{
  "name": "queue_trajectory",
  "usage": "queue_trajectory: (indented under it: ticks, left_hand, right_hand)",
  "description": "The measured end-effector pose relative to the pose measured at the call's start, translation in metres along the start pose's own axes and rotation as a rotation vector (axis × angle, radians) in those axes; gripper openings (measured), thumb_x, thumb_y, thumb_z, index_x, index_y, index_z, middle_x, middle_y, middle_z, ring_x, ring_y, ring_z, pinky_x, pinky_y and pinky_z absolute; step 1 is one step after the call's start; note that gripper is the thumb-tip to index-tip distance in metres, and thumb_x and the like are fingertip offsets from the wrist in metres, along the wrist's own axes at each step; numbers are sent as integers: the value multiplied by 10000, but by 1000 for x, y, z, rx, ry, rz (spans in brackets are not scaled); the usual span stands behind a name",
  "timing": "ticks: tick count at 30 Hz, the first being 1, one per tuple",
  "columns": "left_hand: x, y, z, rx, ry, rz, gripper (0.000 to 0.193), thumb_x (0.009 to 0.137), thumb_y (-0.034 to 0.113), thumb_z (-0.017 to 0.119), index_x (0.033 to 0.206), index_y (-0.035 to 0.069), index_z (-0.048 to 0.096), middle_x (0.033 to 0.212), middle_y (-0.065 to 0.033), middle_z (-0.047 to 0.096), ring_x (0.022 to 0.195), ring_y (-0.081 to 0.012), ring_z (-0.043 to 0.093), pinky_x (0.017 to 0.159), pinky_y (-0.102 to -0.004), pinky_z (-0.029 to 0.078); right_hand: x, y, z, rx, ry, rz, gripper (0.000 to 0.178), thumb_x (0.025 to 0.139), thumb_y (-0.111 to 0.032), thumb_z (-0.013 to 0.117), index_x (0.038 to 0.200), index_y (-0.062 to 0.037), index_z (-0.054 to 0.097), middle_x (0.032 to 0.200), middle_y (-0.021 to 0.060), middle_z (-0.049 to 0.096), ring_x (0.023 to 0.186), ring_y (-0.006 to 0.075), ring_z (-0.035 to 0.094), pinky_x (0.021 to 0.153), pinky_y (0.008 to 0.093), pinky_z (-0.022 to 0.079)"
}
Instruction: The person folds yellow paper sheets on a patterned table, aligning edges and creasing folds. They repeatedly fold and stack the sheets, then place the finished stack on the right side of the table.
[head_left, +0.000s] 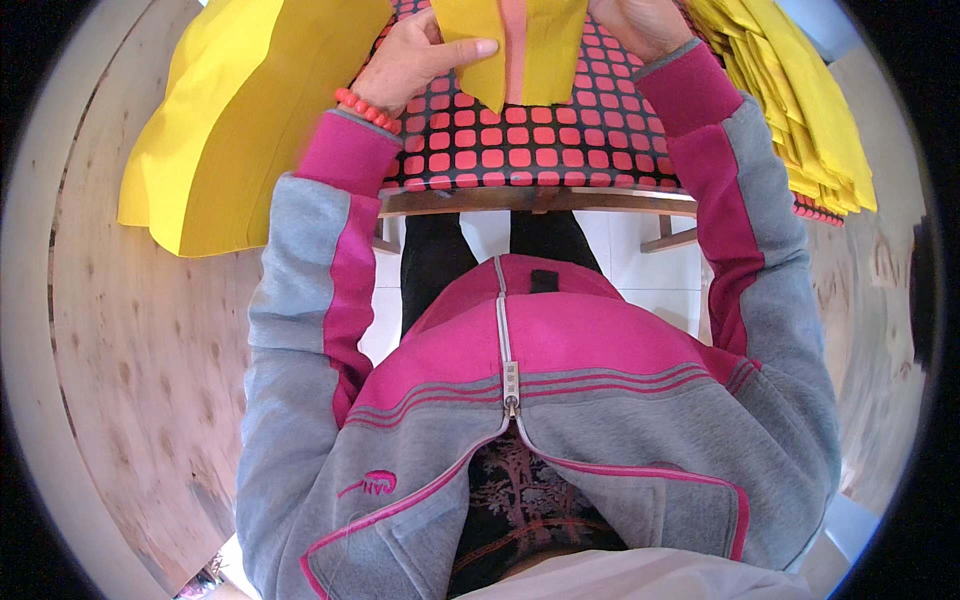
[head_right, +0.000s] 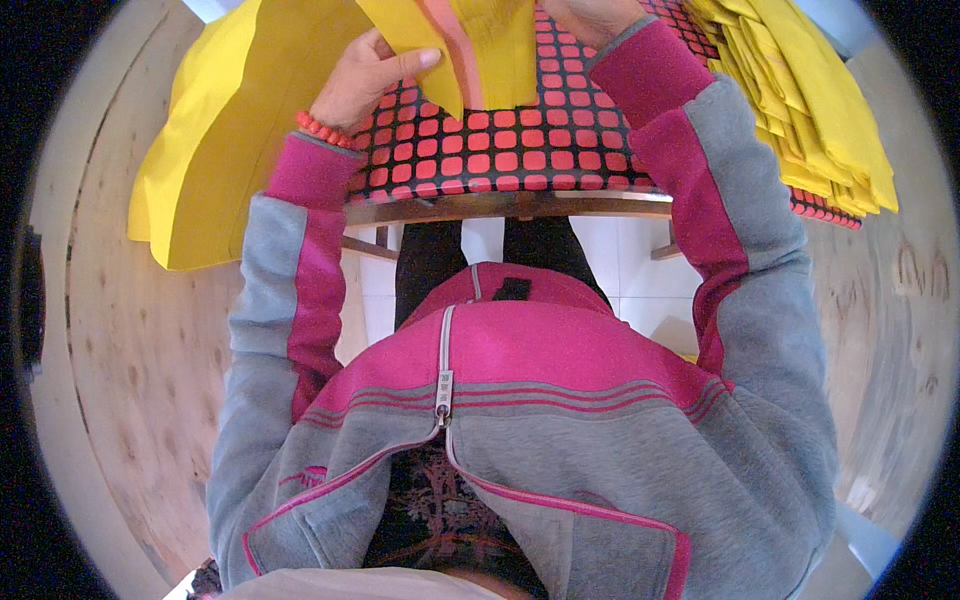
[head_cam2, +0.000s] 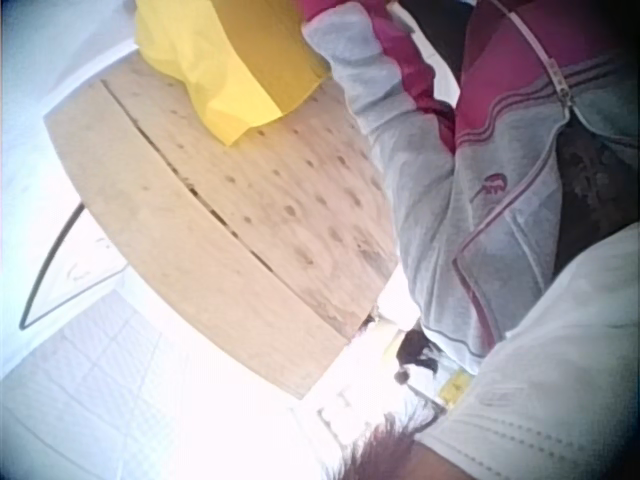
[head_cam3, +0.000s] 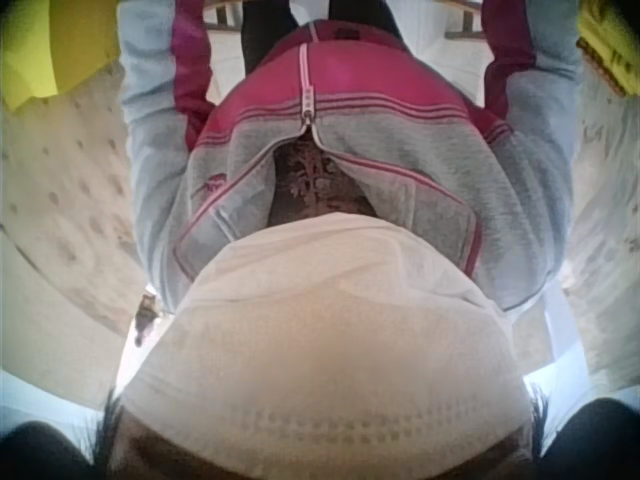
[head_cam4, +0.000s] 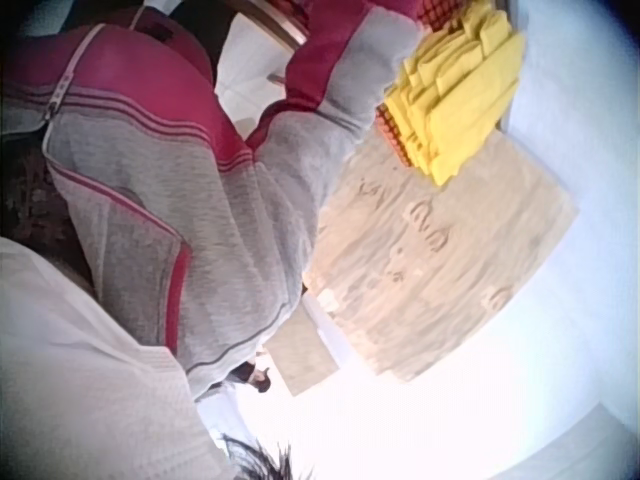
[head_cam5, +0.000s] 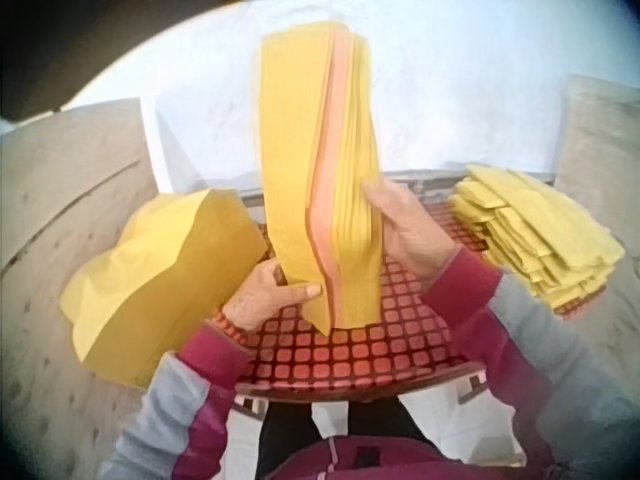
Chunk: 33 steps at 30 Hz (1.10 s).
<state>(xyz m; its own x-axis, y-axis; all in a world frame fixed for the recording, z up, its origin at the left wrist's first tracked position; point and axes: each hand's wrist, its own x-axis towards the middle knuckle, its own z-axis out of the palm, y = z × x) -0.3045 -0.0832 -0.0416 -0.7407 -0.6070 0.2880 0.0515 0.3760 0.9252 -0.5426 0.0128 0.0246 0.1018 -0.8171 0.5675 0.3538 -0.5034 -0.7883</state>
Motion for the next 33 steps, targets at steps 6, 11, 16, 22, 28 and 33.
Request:
queue_trajectory:
  ticks: [6, 11, 16, 22, 28, 33]
  left_hand:
    - [9, -16, 8, -195, 11, -104, 399, 936, 160, 749, 1280, -1, 630, 1228, -55, 693, 1099, -155, 657, 969, -312, 523]
    - [9, -6, 19, -121, 31, 15, 368, 944, 153, 740, 1276, 22, 650, 1204, -38, 707, 1095, -140, 656, 964, -309, 519]
    - [12, 25, 16, -344, -23, 6, 344, 952, 6, 672, 1294, 15, 647, 1176, -31, 721, 1044, -137, 673, 896, -297, 553]
    - [-2, 18, 21, 118, -27, -63, 305, 975, 163, 702, 1231, 0, 674, 1062, -57, 745, 902, -115, 703, 765, -271, 577]
    - [-14, 8, 34, -369, -15, -217, 355, 978, 121, 685, 1295, -24, 617, 1213, -99, 708, 1059, -171, 693, 934, -321, 560]
    - [-33, 16, 35, -496, -67, -500, 402, 959, 109, 701, 1310, -45, 582, 1236, -114, 695, 1052, -177, 701, 949, -333, 560]
  right_hand:
    - [2, 1, -4, 37, 39, -3, 511, 1102, -315, 463, 1483, 26, 436, 1444, 123, 564, 1293, 204, 564, 1091, 361, 465]
    - [1, 1, 7, 2, 75, -36, 503, 1103, -299, 460, 1491, 19, 425, 1448, 124, 559, 1292, 199, 566, 1091, 361, 466]
    - [9, -3, 3, 16, 59, -134, 496, 1104, -292, 458, 1485, 24, 429, 1415, 128, 584, 1271, 210, 580, 1076, 358, 479]
    - [-1, -3, -3, -1215, -24, -652, 386, 1091, -201, 473, 1384, 42, 537, 1339, 131, 638, 1192, 221, 625, 1022, 354, 509]
    - [-13, 28, -27, 62, 195, 124, 373, 1058, -178, 516, 1360, 38, 555, 1289, 135, 664, 1105, 249, 669, 973, 355, 532]
    - [-27, 49, -49, 35, 300, 640, 395, 1033, -240, 591, 1313, 37, 569, 1259, 151, 680, 1081, 224, 697, 976, 380, 566]
